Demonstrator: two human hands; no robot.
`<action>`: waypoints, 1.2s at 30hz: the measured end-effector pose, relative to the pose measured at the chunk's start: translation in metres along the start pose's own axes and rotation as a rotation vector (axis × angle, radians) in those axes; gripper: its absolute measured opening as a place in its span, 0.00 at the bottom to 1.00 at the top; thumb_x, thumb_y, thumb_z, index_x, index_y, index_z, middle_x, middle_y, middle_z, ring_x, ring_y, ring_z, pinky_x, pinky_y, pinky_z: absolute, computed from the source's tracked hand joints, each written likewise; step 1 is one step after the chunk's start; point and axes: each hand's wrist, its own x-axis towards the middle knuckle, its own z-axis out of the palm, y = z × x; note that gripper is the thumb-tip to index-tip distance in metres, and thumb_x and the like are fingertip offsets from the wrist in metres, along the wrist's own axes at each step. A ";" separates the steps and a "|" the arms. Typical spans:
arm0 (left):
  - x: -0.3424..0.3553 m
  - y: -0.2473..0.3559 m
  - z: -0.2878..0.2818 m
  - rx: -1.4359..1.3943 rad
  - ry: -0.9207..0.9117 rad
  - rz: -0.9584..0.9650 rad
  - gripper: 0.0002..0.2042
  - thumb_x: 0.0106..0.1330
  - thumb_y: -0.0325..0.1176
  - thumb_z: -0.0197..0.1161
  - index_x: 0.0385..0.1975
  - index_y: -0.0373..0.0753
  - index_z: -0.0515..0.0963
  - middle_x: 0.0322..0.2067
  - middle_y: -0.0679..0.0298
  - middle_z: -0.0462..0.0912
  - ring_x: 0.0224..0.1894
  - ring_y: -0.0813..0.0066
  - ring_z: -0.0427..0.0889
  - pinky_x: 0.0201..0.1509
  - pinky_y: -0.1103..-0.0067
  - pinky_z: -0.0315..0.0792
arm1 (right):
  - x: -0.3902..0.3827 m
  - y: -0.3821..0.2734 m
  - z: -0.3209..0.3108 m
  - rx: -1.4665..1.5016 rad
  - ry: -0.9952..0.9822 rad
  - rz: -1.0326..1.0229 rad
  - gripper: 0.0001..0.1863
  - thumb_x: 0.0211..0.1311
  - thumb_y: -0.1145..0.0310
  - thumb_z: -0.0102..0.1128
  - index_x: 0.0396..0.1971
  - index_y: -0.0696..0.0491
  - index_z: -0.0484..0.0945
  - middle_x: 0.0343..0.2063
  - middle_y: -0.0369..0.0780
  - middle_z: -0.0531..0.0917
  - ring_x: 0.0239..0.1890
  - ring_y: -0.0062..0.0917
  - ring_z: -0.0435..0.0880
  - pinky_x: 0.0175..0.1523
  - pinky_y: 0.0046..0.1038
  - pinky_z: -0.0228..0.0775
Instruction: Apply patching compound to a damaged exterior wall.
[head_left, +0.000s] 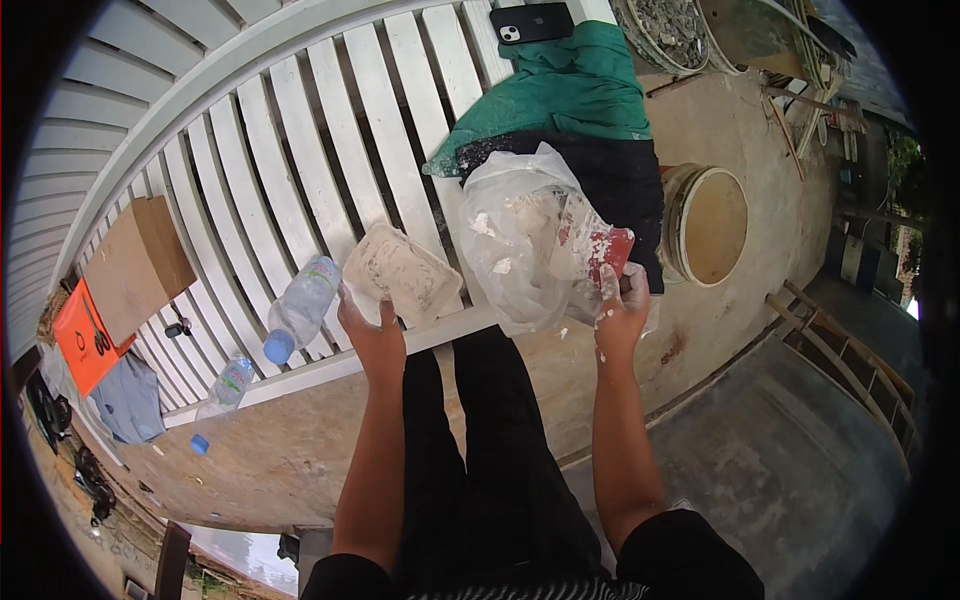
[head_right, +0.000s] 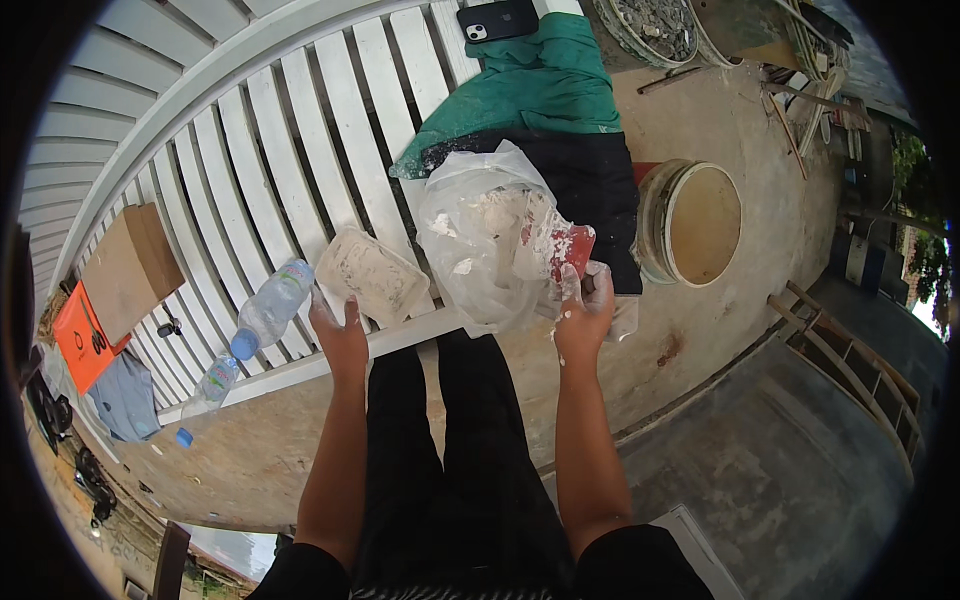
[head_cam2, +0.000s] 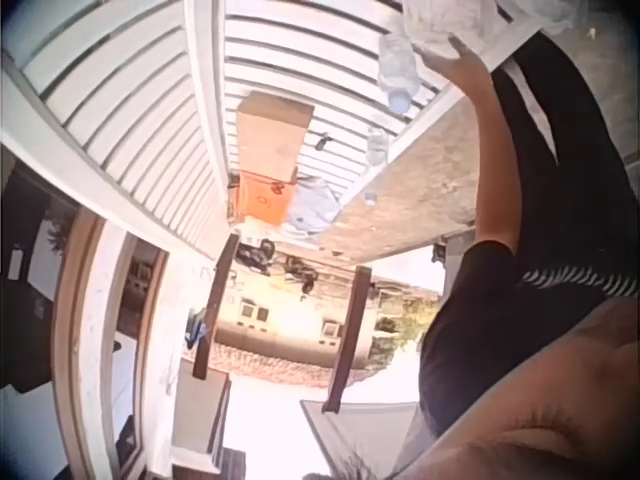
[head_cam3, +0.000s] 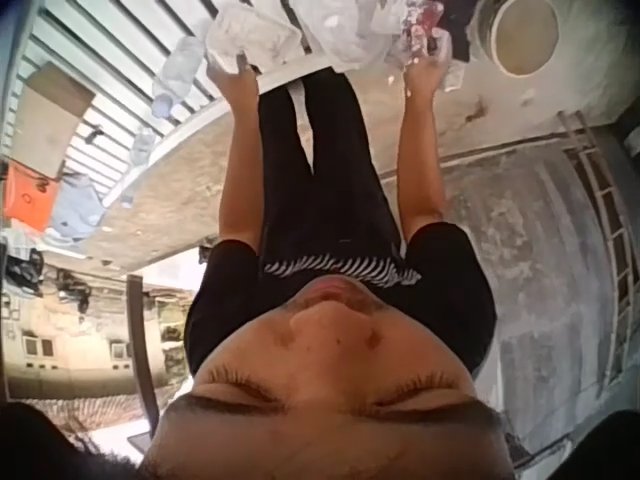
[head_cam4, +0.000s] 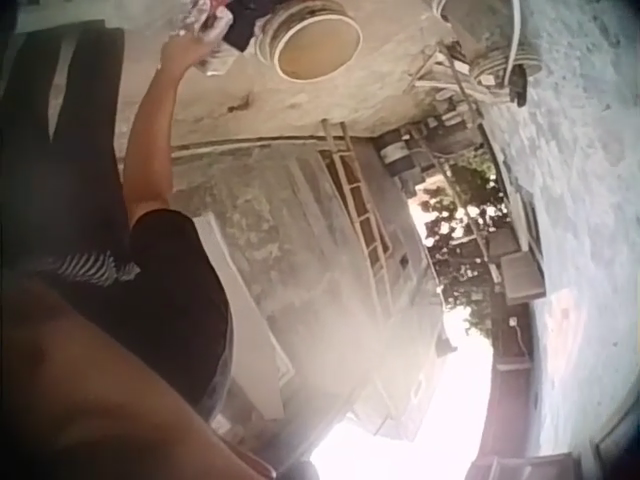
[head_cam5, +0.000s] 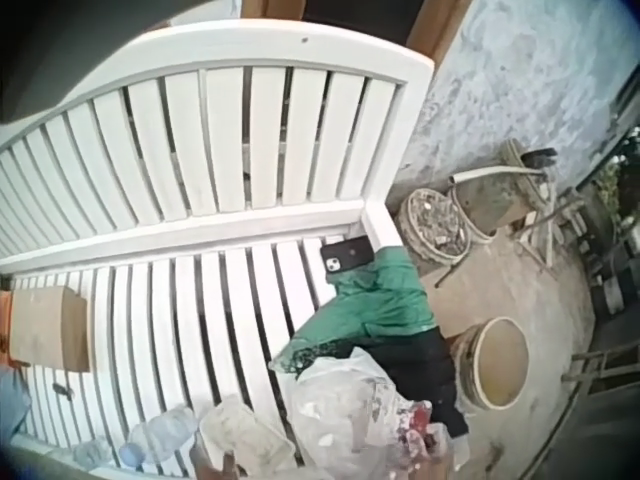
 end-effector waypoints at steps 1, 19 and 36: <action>-0.006 0.011 0.005 0.001 -0.004 0.008 0.31 0.63 0.33 0.60 0.64 0.30 0.55 0.61 0.45 0.58 0.63 0.52 0.60 0.67 0.63 0.55 | 0.005 0.002 -0.001 0.004 0.008 -0.001 0.03 0.65 0.76 0.53 0.37 0.57 0.73 0.31 0.34 0.79 0.31 0.13 0.75 0.38 0.17 0.67; -0.009 0.128 0.043 -0.342 -0.217 -0.287 0.12 0.65 0.26 0.53 0.46 0.27 0.71 0.36 0.56 0.80 0.38 0.71 0.78 0.44 0.76 0.70 | 0.029 -0.008 0.018 -0.497 -0.099 -0.220 0.04 0.57 0.77 0.59 0.31 0.60 0.73 0.23 0.43 0.80 0.24 0.24 0.78 0.34 0.25 0.70; 0.001 0.150 0.044 -0.158 -0.403 -0.138 0.18 0.65 0.35 0.59 0.50 0.30 0.74 0.39 0.52 0.82 0.42 0.64 0.80 0.51 0.73 0.70 | 0.076 -0.007 0.022 -0.548 -0.317 -0.152 0.08 0.49 0.76 0.62 0.27 0.61 0.73 0.24 0.41 0.79 0.24 0.27 0.74 0.37 0.26 0.69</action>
